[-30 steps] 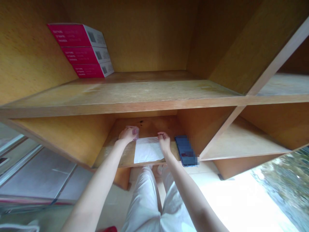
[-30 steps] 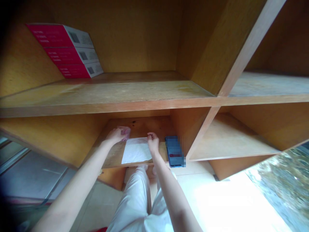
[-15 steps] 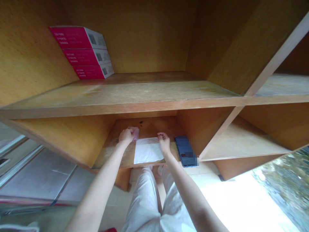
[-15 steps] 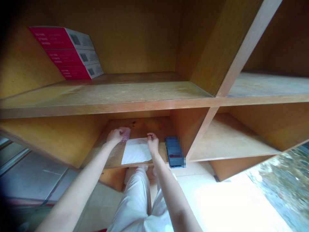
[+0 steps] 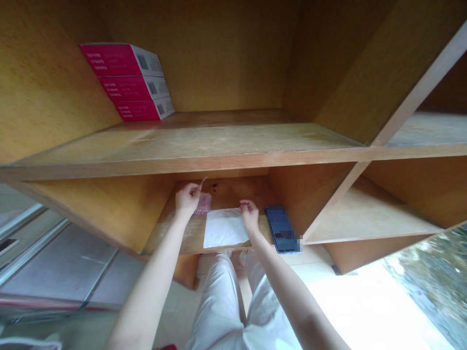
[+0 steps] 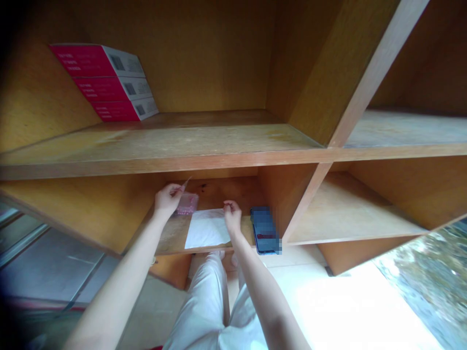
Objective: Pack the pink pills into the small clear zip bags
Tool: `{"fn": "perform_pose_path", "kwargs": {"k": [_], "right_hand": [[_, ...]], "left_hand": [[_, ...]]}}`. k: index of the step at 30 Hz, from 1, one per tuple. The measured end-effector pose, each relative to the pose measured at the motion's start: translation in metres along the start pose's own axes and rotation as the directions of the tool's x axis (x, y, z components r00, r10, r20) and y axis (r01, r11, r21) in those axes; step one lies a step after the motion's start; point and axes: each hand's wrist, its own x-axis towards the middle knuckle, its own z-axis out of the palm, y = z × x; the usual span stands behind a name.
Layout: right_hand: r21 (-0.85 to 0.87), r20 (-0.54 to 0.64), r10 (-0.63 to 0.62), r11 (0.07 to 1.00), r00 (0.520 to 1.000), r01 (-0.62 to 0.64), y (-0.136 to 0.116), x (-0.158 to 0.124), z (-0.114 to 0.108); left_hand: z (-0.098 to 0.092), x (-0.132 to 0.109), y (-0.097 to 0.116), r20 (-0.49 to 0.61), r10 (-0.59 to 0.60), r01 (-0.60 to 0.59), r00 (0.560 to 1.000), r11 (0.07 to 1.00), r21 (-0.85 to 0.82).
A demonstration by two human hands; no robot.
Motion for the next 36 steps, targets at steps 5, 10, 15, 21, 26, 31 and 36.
{"fn": "perform_pose_path", "kwargs": {"k": [5, 10, 15, 21, 26, 31, 36], "right_hand": [[0.120, -0.011, 0.004, 0.993, 1.000, -0.003, -0.012, 0.001, 0.004], [0.204, 0.236, 0.067, 0.972, 0.969, -0.117, -0.033, -0.006, 0.011], [0.088, 0.335, 0.144, 0.979, 0.931, -0.183, -0.030, -0.017, 0.017], [0.120, 0.335, 0.183, 0.965, 0.924, -0.235, -0.012, -0.027, 0.019], [0.022, 0.351, 0.177, 0.980, 0.920, -0.197, -0.002, -0.030, 0.016], [-0.052, 0.361, 0.029, 0.999, 0.932, -0.011, 0.001, -0.029, 0.015], [-0.004, 0.382, 0.043, 0.999, 0.923, -0.044, 0.008, -0.030, 0.017]], "left_hand": [[-0.001, -0.020, 0.021, 0.208, -0.078, 0.183, 0.975, 0.815, -0.550], [0.008, -0.041, 0.025, 0.479, -0.034, 0.387, 0.877, 0.640, -0.664], [0.021, -0.055, 0.017, 0.481, -0.132, 0.452, 0.867, 0.614, -0.647], [0.036, -0.067, -0.002, 0.252, -0.215, 0.322, 0.944, 0.767, -0.555], [0.049, -0.074, -0.016, 0.035, -0.178, 0.181, 0.983, 0.945, -0.274], [0.049, -0.078, -0.005, -0.127, -0.063, 0.065, 0.990, 0.998, 0.016], [0.042, -0.084, 0.015, -0.042, 0.062, -0.057, 0.997, 0.992, 0.115]]}}
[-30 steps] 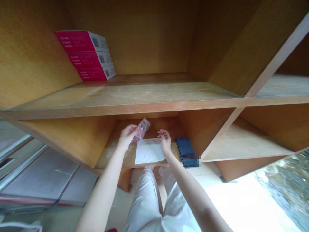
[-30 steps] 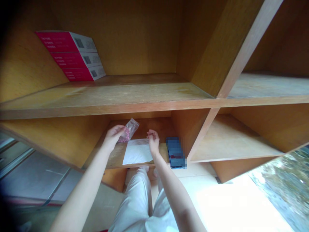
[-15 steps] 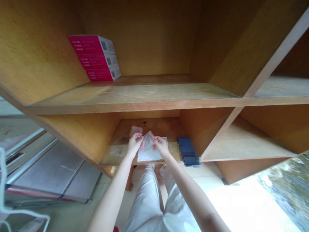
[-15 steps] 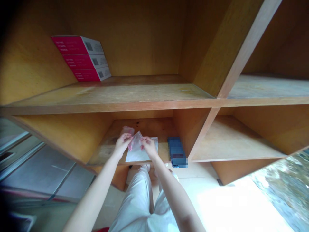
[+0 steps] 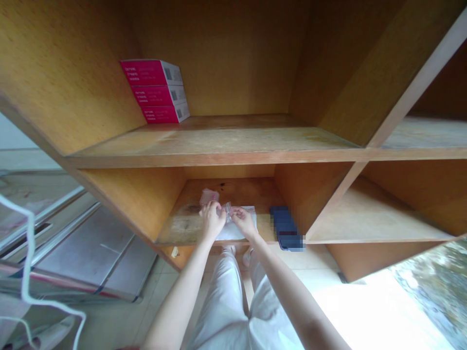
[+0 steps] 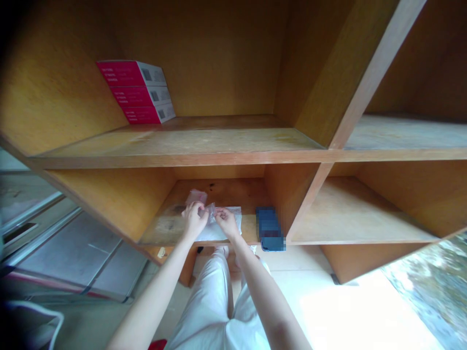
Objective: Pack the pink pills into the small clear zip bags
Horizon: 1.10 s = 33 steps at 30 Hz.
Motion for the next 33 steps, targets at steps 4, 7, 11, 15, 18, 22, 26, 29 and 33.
{"fn": "perform_pose_path", "kwargs": {"k": [4, 7, 11, 15, 18, 22, 26, 29, 33], "right_hand": [[0.029, 0.007, -0.010, 1.000, 1.000, 0.009, 0.002, -0.001, 0.001], [0.041, 0.001, -0.011, 0.999, 1.000, 0.011, -0.003, -0.002, 0.000], [0.018, 0.031, 0.004, 1.000, 1.000, -0.005, -0.012, -0.005, -0.001], [-0.021, 0.040, 0.020, 1.000, 0.999, -0.019, -0.017, -0.006, -0.003], [-0.021, 0.047, 0.022, 1.000, 0.999, -0.021, -0.015, -0.005, -0.003], [0.012, 0.050, 0.017, 1.000, 0.999, -0.018, -0.006, -0.003, -0.002], [-0.040, 0.013, 0.010, 0.999, 1.000, -0.009, 0.001, -0.001, -0.002], [-0.108, 0.007, 0.003, 0.994, 1.000, -0.002, 0.002, -0.001, -0.003], [-0.151, 0.009, -0.020, 0.988, 1.000, 0.021, -0.001, -0.004, -0.003]], "left_hand": [[0.003, -0.001, 0.004, 0.272, 0.060, -0.017, 0.960, 0.987, -0.157], [0.009, 0.001, 0.001, 0.323, 0.020, 0.044, 0.946, 0.981, -0.189], [0.013, 0.003, -0.003, 0.357, -0.034, 0.133, 0.933, 0.958, -0.254], [0.014, 0.004, -0.007, 0.387, -0.033, 0.166, 0.921, 0.934, -0.316], [0.016, 0.004, -0.010, 0.421, -0.033, 0.187, 0.907, 0.925, -0.330], [0.019, 0.005, -0.012, 0.456, -0.031, 0.207, 0.890, 0.917, -0.342], [0.019, 0.005, -0.010, 0.430, -0.007, 0.157, 0.903, 0.936, -0.315], [0.016, 0.004, -0.006, 0.382, 0.019, 0.083, 0.924, 0.964, -0.251], [0.010, 0.004, 0.000, 0.364, 0.014, 0.038, 0.931, 0.990, -0.134]]}}
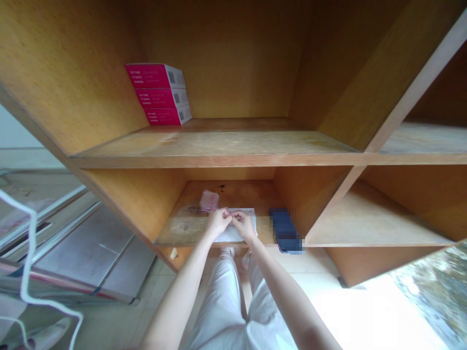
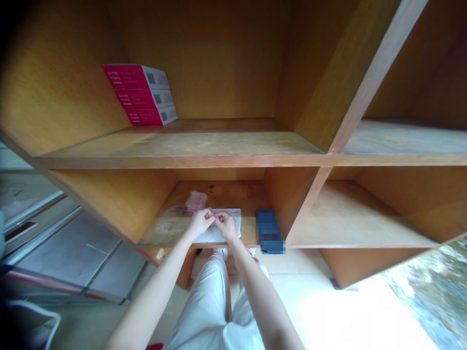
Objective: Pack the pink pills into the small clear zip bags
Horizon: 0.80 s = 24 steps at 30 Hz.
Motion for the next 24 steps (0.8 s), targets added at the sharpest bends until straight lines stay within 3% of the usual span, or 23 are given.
{"fn": "perform_pose_path", "kwargs": {"k": [10, 24], "right_hand": [[-0.048, -0.074, -0.023, 0.999, 0.997, 0.020, -0.0054, -0.0015, 0.0002], [-0.081, -0.005, -0.292, 0.953, 0.956, 0.290, -0.0010, -0.0016, 0.0015]], "left_hand": [[-0.0048, -0.0011, 0.0076, -0.035, -0.078, 0.084, 0.996, 0.979, 0.186], [-0.0068, -0.0003, 0.0052, 0.016, -0.078, 0.074, 0.997, 0.985, 0.153]]}}
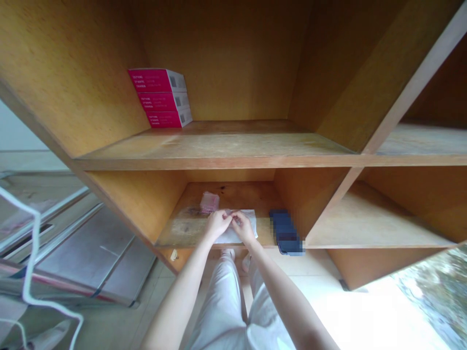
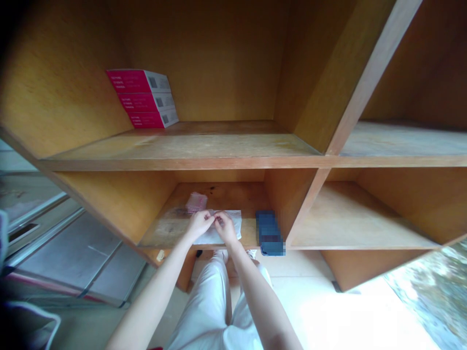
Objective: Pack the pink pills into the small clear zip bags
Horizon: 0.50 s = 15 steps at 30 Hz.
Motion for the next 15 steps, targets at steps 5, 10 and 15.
{"fn": "perform_pose_path", "kwargs": {"k": [5, 10, 15], "right_hand": [[-0.015, 0.004, 0.016, 1.000, 1.000, -0.016, -0.004, 0.001, -0.002], [0.027, 0.090, 0.039, 0.999, 0.995, -0.042, -0.015, 0.002, -0.004], [0.023, 0.111, 0.081, 0.996, 0.991, -0.084, -0.016, 0.003, -0.004]], "left_hand": [[0.002, -0.002, 0.000, -0.003, 0.068, -0.068, 0.998, 0.997, -0.041], [0.000, -0.004, 0.003, 0.020, 0.137, -0.134, 0.990, 0.983, -0.124], [-0.003, -0.005, 0.002, 0.045, 0.157, -0.144, 0.987, 0.967, -0.211]]}}
